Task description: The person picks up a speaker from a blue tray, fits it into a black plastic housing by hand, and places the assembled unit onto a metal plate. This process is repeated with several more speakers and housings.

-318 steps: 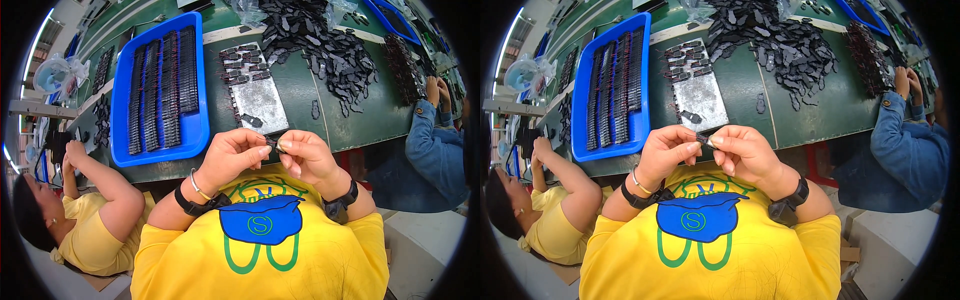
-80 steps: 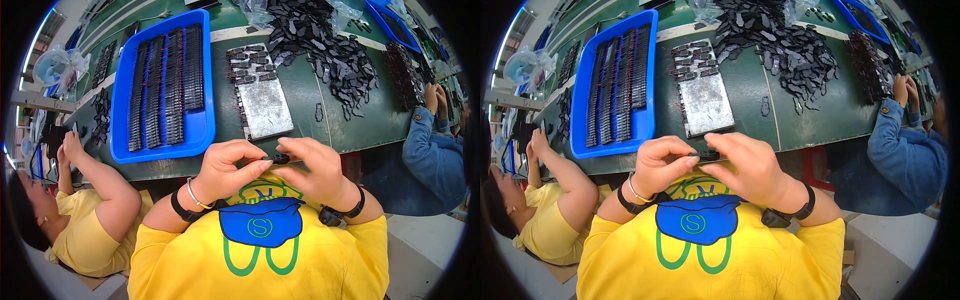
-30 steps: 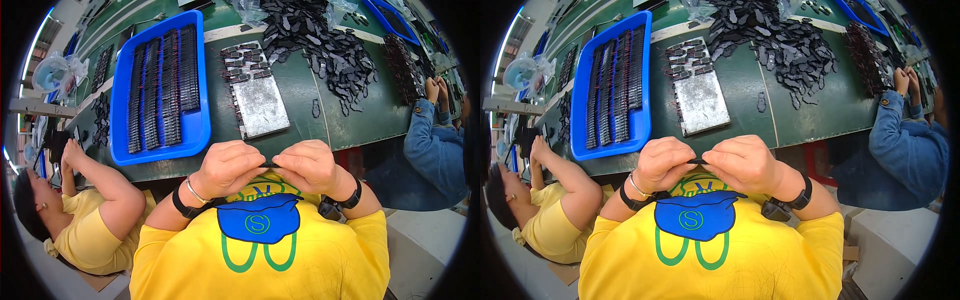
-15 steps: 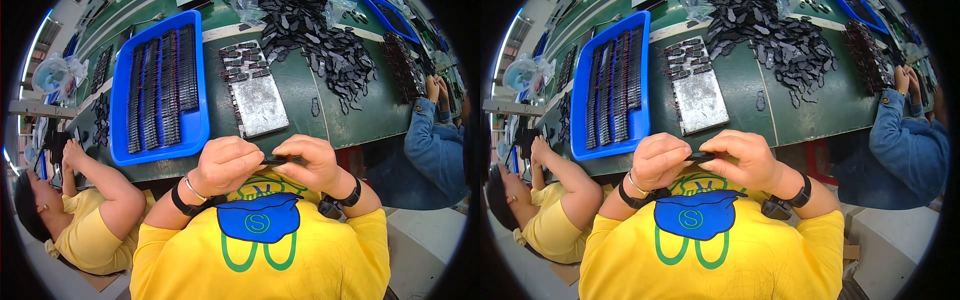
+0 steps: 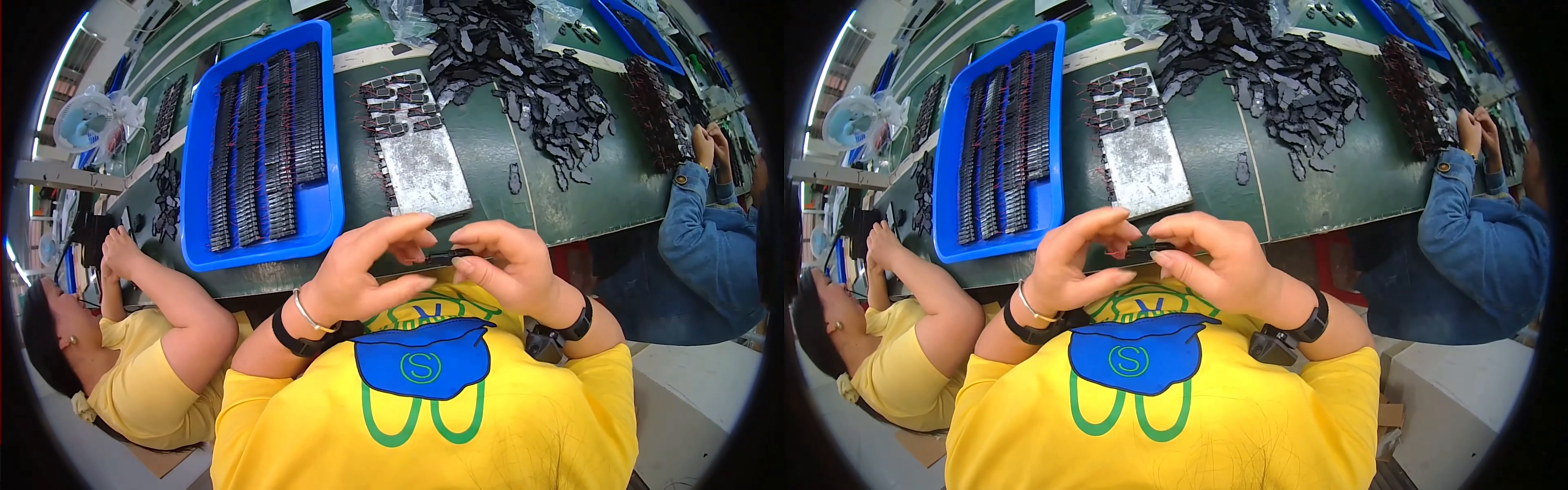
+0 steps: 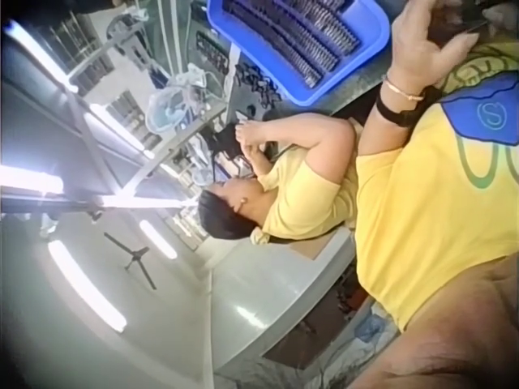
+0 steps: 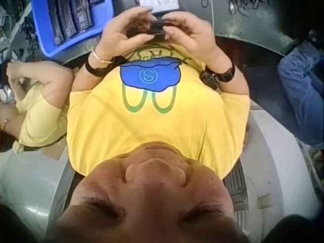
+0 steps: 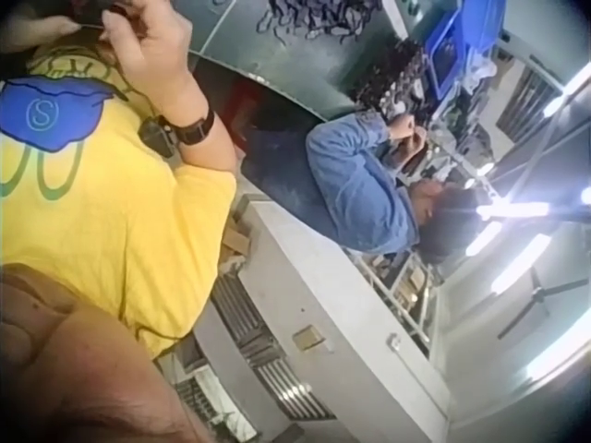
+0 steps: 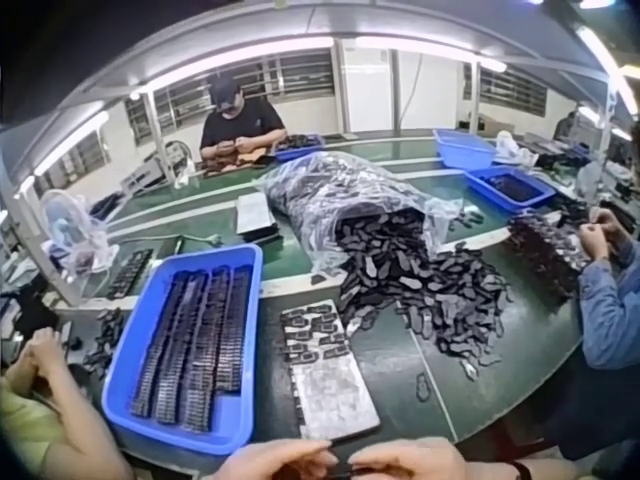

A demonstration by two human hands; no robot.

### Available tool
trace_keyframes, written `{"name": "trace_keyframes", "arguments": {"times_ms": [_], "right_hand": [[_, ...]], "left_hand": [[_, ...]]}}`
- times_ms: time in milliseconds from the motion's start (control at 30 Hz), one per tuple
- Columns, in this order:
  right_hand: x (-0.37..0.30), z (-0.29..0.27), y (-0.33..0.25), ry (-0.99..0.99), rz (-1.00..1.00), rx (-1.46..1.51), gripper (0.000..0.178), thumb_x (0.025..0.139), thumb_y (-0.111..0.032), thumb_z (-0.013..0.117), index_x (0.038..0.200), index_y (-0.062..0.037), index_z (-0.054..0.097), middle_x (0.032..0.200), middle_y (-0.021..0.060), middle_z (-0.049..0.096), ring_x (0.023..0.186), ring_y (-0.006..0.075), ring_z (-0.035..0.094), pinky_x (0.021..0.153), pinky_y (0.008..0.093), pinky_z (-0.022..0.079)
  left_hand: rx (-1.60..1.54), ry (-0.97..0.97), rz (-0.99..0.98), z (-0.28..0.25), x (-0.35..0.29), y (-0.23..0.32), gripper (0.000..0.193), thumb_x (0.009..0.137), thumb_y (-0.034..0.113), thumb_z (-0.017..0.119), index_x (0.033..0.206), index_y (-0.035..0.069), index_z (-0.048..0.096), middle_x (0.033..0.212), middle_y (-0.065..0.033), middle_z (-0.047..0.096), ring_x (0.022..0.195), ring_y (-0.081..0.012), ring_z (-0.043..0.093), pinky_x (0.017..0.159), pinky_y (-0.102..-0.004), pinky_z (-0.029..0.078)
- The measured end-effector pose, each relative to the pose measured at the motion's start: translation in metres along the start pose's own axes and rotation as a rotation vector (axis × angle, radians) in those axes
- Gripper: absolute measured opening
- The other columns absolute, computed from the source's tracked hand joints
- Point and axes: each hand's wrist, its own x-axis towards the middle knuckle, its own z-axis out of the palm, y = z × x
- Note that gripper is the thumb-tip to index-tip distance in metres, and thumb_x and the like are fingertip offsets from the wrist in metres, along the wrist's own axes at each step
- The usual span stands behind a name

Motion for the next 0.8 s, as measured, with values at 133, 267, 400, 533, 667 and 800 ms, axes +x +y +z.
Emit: {"name": "trace_keyframes", "arguments": {"times_ms": [133,267,400,533,667,800], "right_hand": [[0.004,0.001,0.007,0.044,-0.376,-0.403,0.026,0.082,-0.002,0.067,0.106,0.0027,0.057,0.084,0.0137,0.067,0.071,0.0204,0.068,0.060,0.0280,0.053],[0.006,0.005,0.008,0.087,-0.452,-0.469,0.026,0.079,-0.003,0.070,0.103,0.0017,0.058,0.083,0.0140,0.067,0.070,0.0242,0.068,0.059,0.0287,0.052],[0.007,0.004,0.003,0.048,-0.328,-0.388,0.024,0.077,-0.004,0.072,0.098,0.0012,0.061,0.082,0.0135,0.067,0.068,0.0256,0.067,0.059,0.0296,0.052],[0.010,0.002,0.004,0.011,-0.296,-0.364,0.020,0.075,-0.004,0.073,0.093,0.0007,0.063,0.081,0.0130,0.066,0.066,0.0257,0.066,0.058,0.0305,0.051],[0.011,-0.001,0.012,-0.019,-0.382,-0.369,0.019,0.074,-0.004,0.073,0.090,0.0002,0.064,0.080,0.0128,0.066,0.065,0.0260,0.065,0.057,0.0312,0.051],[0.012,-0.004,0.014,-0.025,-0.467,-0.385,0.019,0.073,-0.004,0.073,0.090,-0.0002,0.064,0.079,0.0127,0.066,0.065,0.0267,0.065,0.056,0.0316,0.050]], "left_hand": [[0.009,-0.156,-0.118,-0.007,0.002,0.000,0.020,0.076,0.003,0.072,0.095,0.002,0.066,0.085,-0.0098,0.067,0.067,-0.0164,0.064,0.059,-0.0257,0.050],[0.155,-0.177,-0.031,-0.006,0.003,-0.002,0.019,0.075,0.002,0.072,0.093,0.003,0.066,0.078,-0.0096,0.066,0.064,-0.0181,0.064,0.057,-0.0272,0.050],[0.302,-0.159,0.123,-0.004,0.005,-0.004,0.018,0.073,0.002,0.073,0.089,0.004,0.065,0.075,-0.0105,0.065,0.062,-0.0227,0.063,0.055,-0.0287,0.049],[0.347,-0.126,0.241,-0.002,0.006,-0.007,0.018,0.070,0.001,0.072,0.086,0.003,0.063,0.074,-0.0108,0.064,0.061,-0.0261,0.062,0.053,-0.0301,0.048],[0.322,-0.120,0.307,0.000,0.006,-0.008,0.020,0.069,0.000,0.072,0.086,0.002,0.062,0.074,-0.0098,0.064,0.060,-0.0253,0.062,0.052,-0.0305,0.048],[0.294,-0.127,0.375,0.001,0.007,-0.011,0.022,0.069,-0.002,0.072,0.087,0.002,0.062,0.074,-0.0099,0.064,0.060,-0.0251,0.062,0.052,-0.0308,0.047]]}}
